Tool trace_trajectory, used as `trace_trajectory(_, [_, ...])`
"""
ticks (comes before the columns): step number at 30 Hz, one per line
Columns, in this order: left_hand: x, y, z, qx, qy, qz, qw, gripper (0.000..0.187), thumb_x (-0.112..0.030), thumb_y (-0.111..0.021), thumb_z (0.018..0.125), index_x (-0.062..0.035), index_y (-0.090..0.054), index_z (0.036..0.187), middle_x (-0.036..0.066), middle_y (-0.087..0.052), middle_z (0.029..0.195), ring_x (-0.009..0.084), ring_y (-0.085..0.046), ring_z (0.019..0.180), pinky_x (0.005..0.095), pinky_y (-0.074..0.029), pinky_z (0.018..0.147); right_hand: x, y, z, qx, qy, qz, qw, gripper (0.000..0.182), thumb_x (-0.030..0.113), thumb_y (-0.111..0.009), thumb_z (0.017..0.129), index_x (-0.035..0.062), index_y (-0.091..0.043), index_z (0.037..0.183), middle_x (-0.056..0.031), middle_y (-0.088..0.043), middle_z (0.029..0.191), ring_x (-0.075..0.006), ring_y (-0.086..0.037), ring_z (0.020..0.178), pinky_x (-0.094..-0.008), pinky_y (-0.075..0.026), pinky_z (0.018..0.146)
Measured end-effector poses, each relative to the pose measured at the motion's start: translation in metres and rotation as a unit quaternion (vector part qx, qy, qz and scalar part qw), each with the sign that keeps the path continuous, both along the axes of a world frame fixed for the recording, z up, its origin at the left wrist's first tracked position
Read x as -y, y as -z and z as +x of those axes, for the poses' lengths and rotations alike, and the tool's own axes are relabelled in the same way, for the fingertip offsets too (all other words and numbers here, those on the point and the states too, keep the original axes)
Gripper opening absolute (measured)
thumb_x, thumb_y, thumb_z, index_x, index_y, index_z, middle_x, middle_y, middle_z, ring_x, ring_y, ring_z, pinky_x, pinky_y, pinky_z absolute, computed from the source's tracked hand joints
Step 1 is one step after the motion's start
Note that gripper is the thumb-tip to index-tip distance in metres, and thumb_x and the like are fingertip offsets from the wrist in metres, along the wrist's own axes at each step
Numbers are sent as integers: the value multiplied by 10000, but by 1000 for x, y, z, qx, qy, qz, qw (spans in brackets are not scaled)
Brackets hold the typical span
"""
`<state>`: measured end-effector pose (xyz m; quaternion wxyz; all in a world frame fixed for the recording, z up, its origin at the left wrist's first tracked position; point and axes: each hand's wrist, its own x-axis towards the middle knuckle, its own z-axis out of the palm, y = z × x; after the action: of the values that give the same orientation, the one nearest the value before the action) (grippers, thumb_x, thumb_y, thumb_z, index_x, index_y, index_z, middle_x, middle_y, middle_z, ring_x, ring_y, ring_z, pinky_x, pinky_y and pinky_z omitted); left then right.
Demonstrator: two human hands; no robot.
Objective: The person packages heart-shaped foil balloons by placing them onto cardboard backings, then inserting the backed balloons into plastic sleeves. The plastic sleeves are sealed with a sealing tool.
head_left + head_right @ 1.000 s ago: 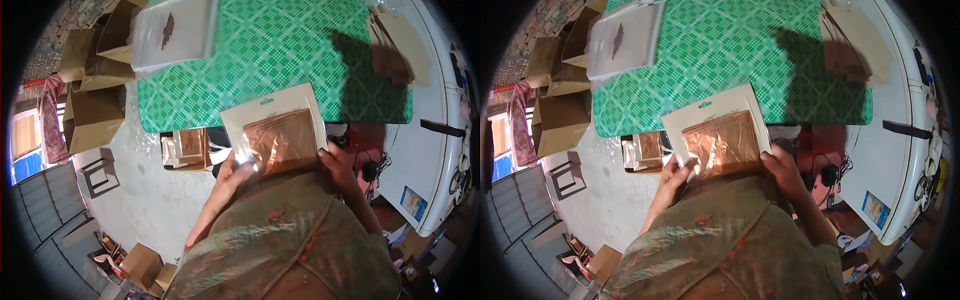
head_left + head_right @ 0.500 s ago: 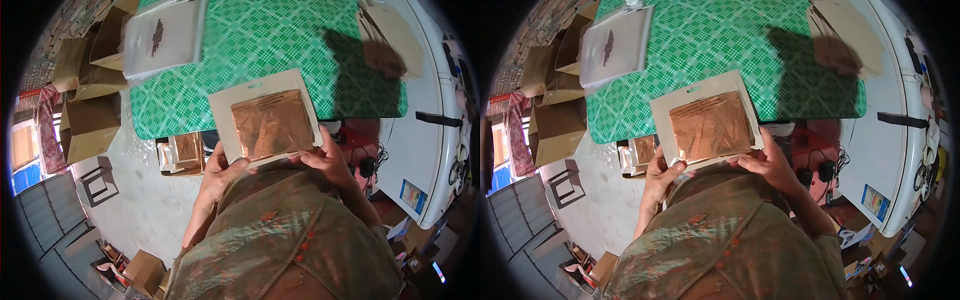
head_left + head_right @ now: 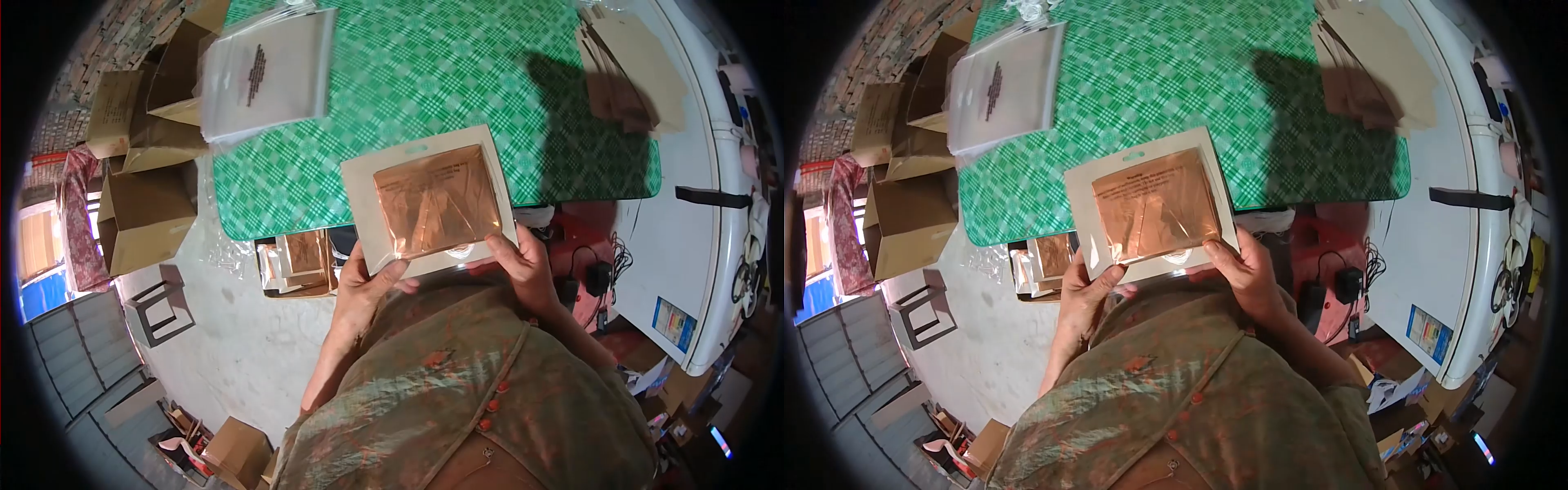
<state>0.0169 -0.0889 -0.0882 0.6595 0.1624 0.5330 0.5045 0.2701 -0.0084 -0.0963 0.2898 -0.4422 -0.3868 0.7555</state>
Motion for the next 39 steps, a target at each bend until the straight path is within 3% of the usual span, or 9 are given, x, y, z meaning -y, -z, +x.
trace_trajectory(8, [9, -9, -5, -1, 89, -39, 995, 491, -74, -669, 974, -16, -468, 1419, 123, -680, 1202, 223, -702, 1010, 365, -594, 878, -2, -8, 13, 19, -46, -39, 998, 322, 75, -472, 1051, -48, -442, 1348, -187, -643, 1192, -259, -708, 1019, -380, -600, 886])
trace_trajectory(9, [8, -6, -2, 14, 63, -35, 997, 518, -87, -738, 926, -11, -499, 1380, 94, -693, 1113, 234, -713, 956, 362, -604, 811, -3, -11, 13, 16, -42, -41, 998, 317, 74, -473, 1049, -54, -453, 1338, -194, -642, 1196, -264, -707, 1030, -382, -600, 891])
trace_trajectory(12, [4, -14, -6, 1, 90, -87, 992, 503, -81, -738, 925, -7, -510, 1368, 97, -694, 1124, 231, -719, 929, 357, -602, 805, -3, -14, 10, 28, -37, -53, 998, 312, 68, -484, 1043, -61, -467, 1326, -188, -643, 1196, -263, -705, 1034, -380, -598, 896])
trace_trajectory(19, [-4, -14, -11, -14, 109, -10, 994, 450, -92, -743, 921, 12, -538, 1308, 120, -730, 1049, 232, -736, 920, 341, -605, 796, 1, -5, 3, 21, -26, -11, 999, 295, 33, -564, 1004, -58, -495, 1277, -176, -645, 1199, -250, -695, 1044, -367, -593, 890])
trace_trajectory(25, [-13, -13, -12, -14, 112, -43, 993, 344, -125, -697, 966, 43, -580, 1242, 154, -740, 1040, 244, -745, 894, 341, -619, 771, -1, -1, 1, 18, 0, 37, 999, 232, 39, -529, 1023, -53, -499, 1233, -197, -679, 1103, -267, -727, 934, -384, -613, 830])
trace_trajectory(34, [-44, -20, -5, -27, 47, -1, 999, 264, -169, -660, 998, 56, -610, 1126, 172, -734, 890, 225, -728, 695, 314, -610, 630, -20, -23, -11, 111, 63, 56, 990, 290, 146, -589, 1013, -84, -500, 1165, -144, -656, 693, -191, -655, 547, -276, -518, 544])
trace_trajectory(36, [-61, -21, 0, -17, 6, 1, 1000, 320, -187, -647, 1006, 78, -589, 1177, 156, -720, 835, 227, -711, 679, 314, -587, 620, -29, -24, -8, 177, 103, 140, 969, 310, 176, -644, 999, -29, -527, 1200, -106, -664, 740, -143, -631, 569, -271, -504, 524])
trace_trajectory(38, [-64, -15, -2, -13, 21, 16, 1000, 332, -193, -638, 1012, 78, -571, 1193, 162, -720, 863, 227, -715, 701, 319, -592, 632, -32, -19, -1, 311, 172, 371, 858, 359, 136, -700, 941, -6, -554, 1237, -114, -679, 861, -204, -661, 734, -342, -528, 647])
trace_trajectory(39, [-64, -14, -2, -10, 22, 17, 1000, 331, -195, -636, 1014, 77, -569, 1189, 164, -719, 868, 228, -716, 702, 319, -594, 634, -35, -22, 4, 356, 140, 450, 807, 369, 123, -718, 910, 1, -572, 1226, -116, -673, 908, -230, -651, 807, -371, -522, 704])
